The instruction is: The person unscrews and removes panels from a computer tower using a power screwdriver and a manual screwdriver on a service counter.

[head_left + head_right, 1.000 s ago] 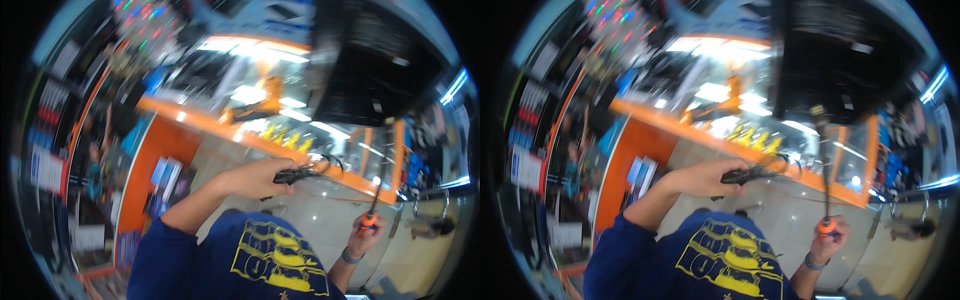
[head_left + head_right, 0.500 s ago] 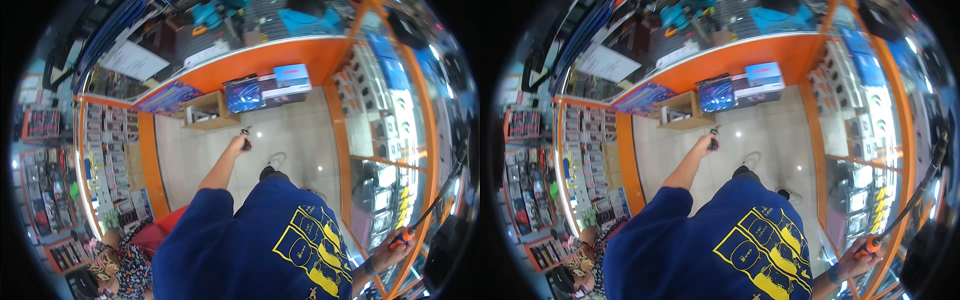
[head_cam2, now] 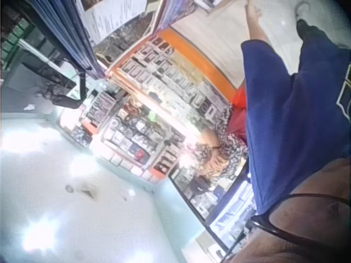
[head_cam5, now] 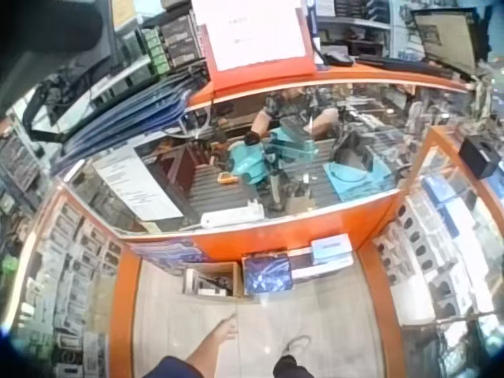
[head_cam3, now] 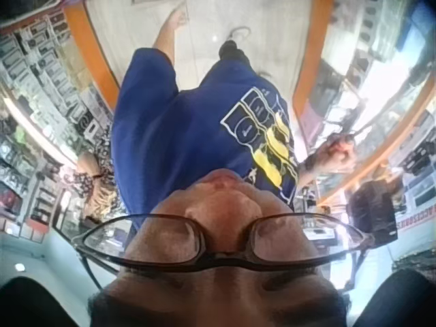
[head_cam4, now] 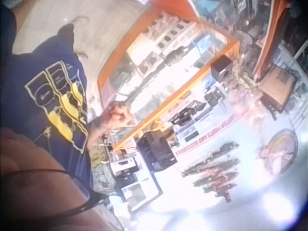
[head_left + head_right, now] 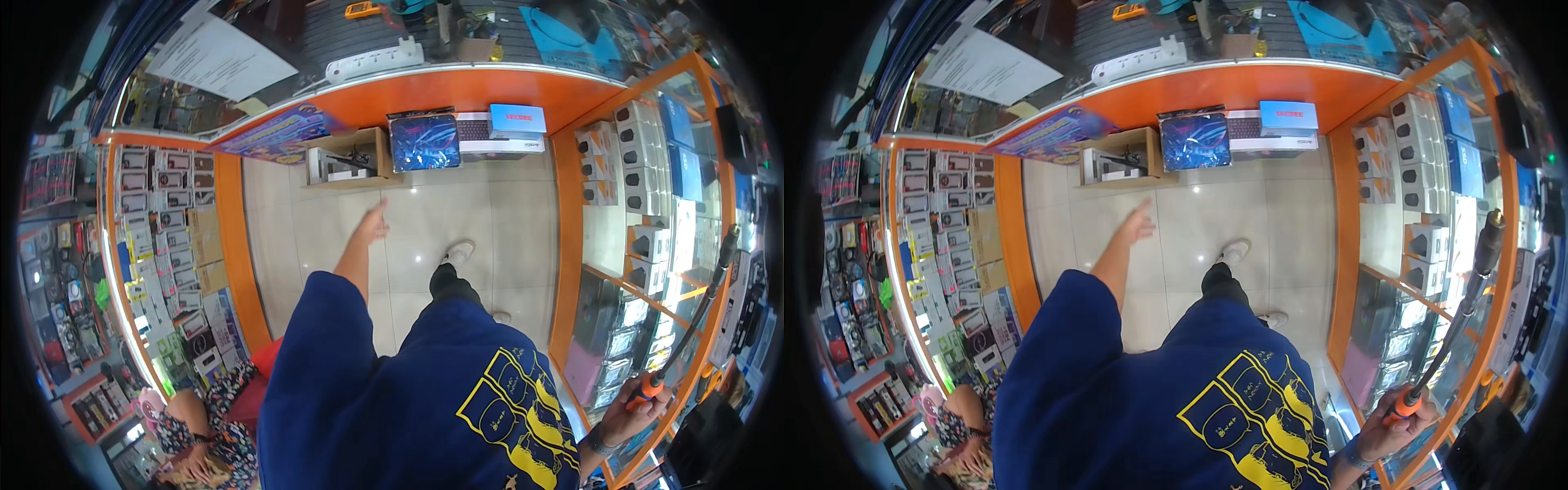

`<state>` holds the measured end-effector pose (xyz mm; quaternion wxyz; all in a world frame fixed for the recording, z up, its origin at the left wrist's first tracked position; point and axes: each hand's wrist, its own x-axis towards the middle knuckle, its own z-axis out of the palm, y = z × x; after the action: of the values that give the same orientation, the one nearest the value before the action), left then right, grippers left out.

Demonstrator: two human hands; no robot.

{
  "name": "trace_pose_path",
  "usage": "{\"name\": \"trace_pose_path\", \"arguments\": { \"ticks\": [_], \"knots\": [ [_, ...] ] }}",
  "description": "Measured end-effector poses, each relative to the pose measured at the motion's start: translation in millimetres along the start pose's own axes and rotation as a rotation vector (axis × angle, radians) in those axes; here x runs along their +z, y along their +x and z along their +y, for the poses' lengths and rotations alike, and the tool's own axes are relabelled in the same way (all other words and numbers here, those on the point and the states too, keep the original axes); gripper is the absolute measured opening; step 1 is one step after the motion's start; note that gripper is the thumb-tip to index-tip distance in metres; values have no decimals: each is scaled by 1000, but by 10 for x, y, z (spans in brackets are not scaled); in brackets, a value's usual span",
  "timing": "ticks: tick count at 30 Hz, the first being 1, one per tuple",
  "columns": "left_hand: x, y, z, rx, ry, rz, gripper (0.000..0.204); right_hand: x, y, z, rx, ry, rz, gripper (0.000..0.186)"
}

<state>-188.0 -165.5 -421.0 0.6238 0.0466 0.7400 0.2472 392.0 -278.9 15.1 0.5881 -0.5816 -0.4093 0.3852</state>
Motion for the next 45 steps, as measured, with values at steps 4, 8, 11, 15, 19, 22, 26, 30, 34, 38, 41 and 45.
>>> {"name": "trace_pose_path", "arguments": {
  "ticks": [4, 8, 11, 15, 19, 22, 26, 30, 34, 38, 41, 45],
  "knots": [
    [339, 162, -900, -64, 452, -211, 76, -106, -348, -15, -20, -6, 145, 54],
    [1096, -1, -1105, 57, 1130, -614, 69, -216, -675, 53, -155, 34, 430, 51],
    [1986, -520, -609, 153, 1203, -672, 57, -575, -934, -8, -193, 84, 465, 45],
    [3498, -1581, 412, 301, 1401, -936, 50, -1261, -1448, -47, -266, 165, 734, 47],
    [5072, -4051, 1015, 627, 1528, -1280, 42, -2240, -2135, 35, -388, 183, 1000, 41],
    [5852, -5607, 1087, 1048, 1333, -1593, 41, -2832, -2498, 64, -366, 109, 1116, 39],
    [6887, -7288, 771, 1788, 858, -1564, 45, -3492, -2515, -101, -198, -27, 1198, 38],
    [7951, -8596, 391, 2186, 506, -1551, 42, -4016, -2168, -89, -107, -81, 1208, 35],
    [8980, -9265, 459, 2328, 686, -1382, 53, -4341, -1652, -166, -93, -135, 1185, 33],
    [9762, -9613, 6, 2301, 955, -1470, 58, -4751, -1388, -77, -101, -300, 1256, 31],
    [9715, -9692, -238, 2307, 1468, -1247, 66, -4833, -1211, -91, -103, -356, 1277, 30],
    [9453, -9649, -198, 2312, 1451, -1496, 76, -4848, -1034, -179, -30, -334, 1348, 28]
  ]
}}
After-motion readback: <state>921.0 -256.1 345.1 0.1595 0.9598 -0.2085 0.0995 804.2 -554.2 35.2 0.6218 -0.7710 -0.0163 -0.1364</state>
